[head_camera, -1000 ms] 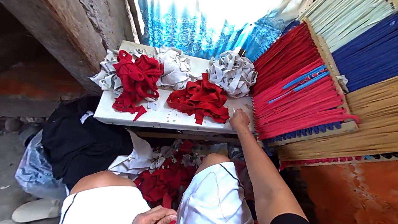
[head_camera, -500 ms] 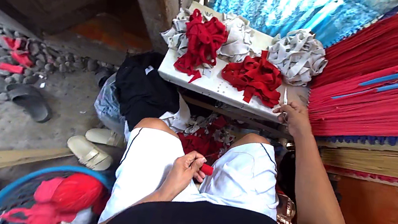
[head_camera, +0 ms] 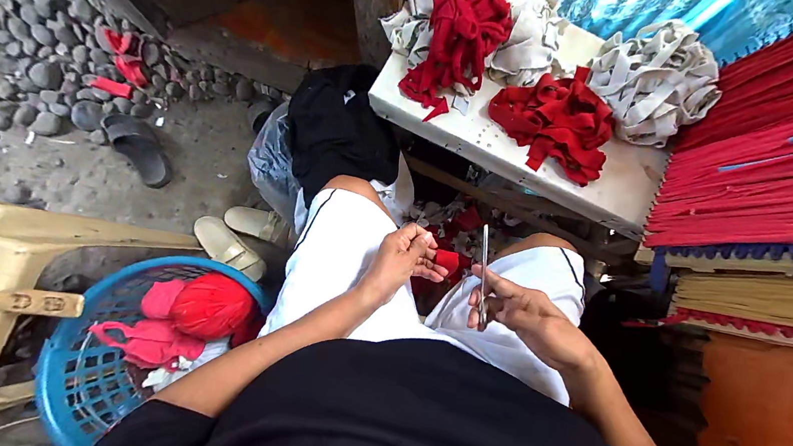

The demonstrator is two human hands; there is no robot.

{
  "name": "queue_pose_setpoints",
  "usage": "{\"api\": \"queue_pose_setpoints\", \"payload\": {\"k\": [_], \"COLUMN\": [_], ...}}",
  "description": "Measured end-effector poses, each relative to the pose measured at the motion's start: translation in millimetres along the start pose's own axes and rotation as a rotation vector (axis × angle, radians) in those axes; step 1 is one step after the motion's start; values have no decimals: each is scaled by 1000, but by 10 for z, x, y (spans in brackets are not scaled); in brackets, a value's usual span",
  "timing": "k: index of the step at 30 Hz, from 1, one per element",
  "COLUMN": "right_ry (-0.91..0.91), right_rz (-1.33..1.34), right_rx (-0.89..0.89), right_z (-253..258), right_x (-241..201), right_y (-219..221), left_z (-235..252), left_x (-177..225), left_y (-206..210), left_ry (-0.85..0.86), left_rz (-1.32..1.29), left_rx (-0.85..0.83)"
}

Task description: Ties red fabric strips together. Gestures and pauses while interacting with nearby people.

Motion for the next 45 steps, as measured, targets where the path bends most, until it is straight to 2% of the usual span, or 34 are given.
{"api": "queue_pose_setpoints", "payload": {"k": [4,8,17,45], "right_ry": [-29,3,27,-44], "right_rz": [28,122,227,138], "right_rx": [-60,-36,0,110], "right_z": [60,140,218,295], "right_x": [113,272,383,403], "right_y": [188,295,308,291], "left_z": [81,80,68,31], "left_x": [-52,-36,-36,-7], "left_y": [41,49,32,47], "left_ry": [-4,-9,5,10], "left_rz": [-57,-69,-156,-145], "left_rx": [-25,-25,-29,-23]}}
Point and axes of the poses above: each hand's wrist, its own z-axis towards the middle knuckle, its own y-axis out of the palm, x = y × z, the point moved 7 cm from there along z, towards the middle knuckle, and after that the axes turned 2 degrees about x, right-handed, at the moved point
